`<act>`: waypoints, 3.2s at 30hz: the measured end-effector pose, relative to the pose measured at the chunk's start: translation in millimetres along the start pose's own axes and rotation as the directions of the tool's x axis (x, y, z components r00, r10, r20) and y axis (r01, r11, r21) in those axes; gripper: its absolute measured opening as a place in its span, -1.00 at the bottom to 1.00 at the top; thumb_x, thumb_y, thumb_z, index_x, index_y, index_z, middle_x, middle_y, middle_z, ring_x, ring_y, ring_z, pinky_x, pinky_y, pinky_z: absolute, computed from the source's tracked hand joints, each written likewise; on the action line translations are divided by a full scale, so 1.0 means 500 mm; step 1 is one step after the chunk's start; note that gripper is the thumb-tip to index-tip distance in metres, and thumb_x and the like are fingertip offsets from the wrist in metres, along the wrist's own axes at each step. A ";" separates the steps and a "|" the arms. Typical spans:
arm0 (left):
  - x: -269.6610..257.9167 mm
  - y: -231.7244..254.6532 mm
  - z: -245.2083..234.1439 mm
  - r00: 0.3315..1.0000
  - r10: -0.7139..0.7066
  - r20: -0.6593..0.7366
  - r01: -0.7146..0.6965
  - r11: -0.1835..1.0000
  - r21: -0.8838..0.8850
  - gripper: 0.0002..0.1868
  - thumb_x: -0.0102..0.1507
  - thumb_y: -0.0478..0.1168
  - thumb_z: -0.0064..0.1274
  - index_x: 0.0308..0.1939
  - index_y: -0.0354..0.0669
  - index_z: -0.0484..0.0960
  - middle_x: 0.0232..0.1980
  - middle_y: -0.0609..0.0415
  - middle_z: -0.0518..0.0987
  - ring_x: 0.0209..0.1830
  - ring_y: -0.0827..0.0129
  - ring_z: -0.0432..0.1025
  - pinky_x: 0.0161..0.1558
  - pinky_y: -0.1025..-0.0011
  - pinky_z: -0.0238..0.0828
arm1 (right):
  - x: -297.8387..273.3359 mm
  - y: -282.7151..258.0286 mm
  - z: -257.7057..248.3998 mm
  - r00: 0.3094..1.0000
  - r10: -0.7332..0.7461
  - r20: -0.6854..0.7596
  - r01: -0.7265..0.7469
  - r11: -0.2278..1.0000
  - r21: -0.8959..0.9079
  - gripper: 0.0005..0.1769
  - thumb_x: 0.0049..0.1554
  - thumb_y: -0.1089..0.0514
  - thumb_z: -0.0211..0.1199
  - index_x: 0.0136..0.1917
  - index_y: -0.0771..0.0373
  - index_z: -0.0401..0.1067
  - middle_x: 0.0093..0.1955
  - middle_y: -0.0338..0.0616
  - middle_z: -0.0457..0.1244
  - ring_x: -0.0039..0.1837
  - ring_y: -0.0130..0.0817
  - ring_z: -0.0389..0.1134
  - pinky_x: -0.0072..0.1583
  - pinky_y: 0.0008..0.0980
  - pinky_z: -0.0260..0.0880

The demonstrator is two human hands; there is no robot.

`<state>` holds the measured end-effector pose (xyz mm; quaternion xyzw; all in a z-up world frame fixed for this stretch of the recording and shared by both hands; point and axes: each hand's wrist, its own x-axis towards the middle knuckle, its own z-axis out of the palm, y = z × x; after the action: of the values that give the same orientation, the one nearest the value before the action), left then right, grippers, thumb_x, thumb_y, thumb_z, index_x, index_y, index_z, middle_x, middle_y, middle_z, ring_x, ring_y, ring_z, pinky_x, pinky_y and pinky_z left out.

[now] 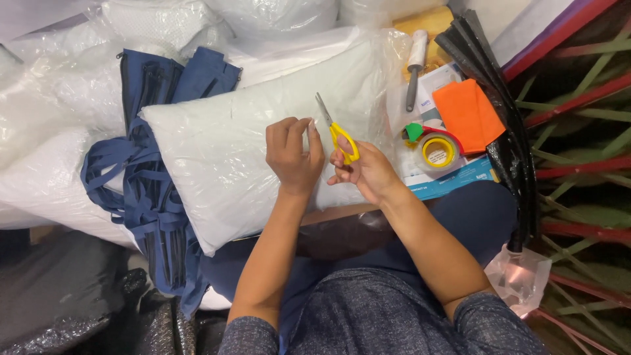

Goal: Unpacking a white pillow from a black bubble mailer and repacking it into a clear plastic bag using scissors.

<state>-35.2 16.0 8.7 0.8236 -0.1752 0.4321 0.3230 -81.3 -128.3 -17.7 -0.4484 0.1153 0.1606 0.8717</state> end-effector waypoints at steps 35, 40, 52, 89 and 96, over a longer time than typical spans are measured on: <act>0.047 -0.043 0.011 0.883 -0.015 0.470 0.001 1.000 0.028 -0.38 0.24 0.18 0.16 0.19 -0.16 0.47 0.16 -0.17 0.49 0.01 -0.13 0.53 0.02 -0.11 0.30 | 0.015 0.000 0.014 0.992 -0.090 -0.089 0.093 0.995 0.031 -0.54 0.29 -0.17 0.19 -0.30 0.17 0.34 -0.32 -0.21 0.17 -0.40 -0.50 0.16 -0.16 -0.37 0.46; 0.079 -0.098 0.076 0.714 -0.167 0.680 -0.010 0.968 0.249 -0.50 0.21 0.11 0.22 0.11 -0.08 0.68 0.05 -0.04 0.61 -0.04 0.11 0.52 -0.09 0.06 0.33 | 0.021 -0.002 0.009 0.993 -0.092 -0.073 0.094 0.995 0.014 -0.53 0.31 -0.18 0.15 -0.28 0.16 0.34 -0.31 -0.22 0.16 -0.38 -0.50 0.17 -0.14 -0.38 0.44; 0.150 -0.064 -0.003 0.954 -0.033 0.297 0.009 0.997 0.079 -0.89 0.34 -0.38 0.06 -0.24 -0.17 0.68 -0.31 0.14 0.46 0.02 0.17 0.46 0.43 -0.09 0.04 | 0.032 -0.046 0.026 0.976 -0.188 0.108 0.205 0.965 -0.167 -0.50 0.26 -0.28 0.13 -0.24 0.15 0.40 -0.28 -0.20 0.16 -0.24 -0.44 0.32 0.12 -0.18 0.53; 0.050 0.039 -0.040 0.995 -0.084 0.054 0.095 0.961 -0.260 -0.84 0.21 -0.39 0.14 -0.16 -0.30 0.77 -0.34 0.05 0.55 0.03 0.14 0.55 0.46 0.03 0.10 | -0.009 -0.141 0.032 0.997 0.016 0.070 0.002 0.968 -0.252 -0.38 0.18 -0.46 0.09 -0.25 0.14 0.36 -0.23 -0.22 0.12 -0.26 -0.47 0.13 -0.15 -0.32 0.48; 0.068 0.030 -0.035 0.980 -0.027 0.196 0.039 0.998 -0.056 -0.77 0.15 -0.21 0.18 -0.16 -0.24 0.67 -0.32 0.06 0.43 0.00 0.06 0.51 0.32 0.01 0.32 | -0.012 -0.120 0.020 0.997 -0.023 0.080 0.044 0.960 -0.276 -0.41 0.22 -0.38 0.11 -0.25 0.19 0.37 -0.27 -0.19 0.15 -0.29 -0.45 0.18 -0.10 -0.24 0.55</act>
<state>-35.2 16.7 50.0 0.8548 -0.2050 0.3385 0.3356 -63.5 -154.0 34.8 -0.5614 0.0507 0.1774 0.8067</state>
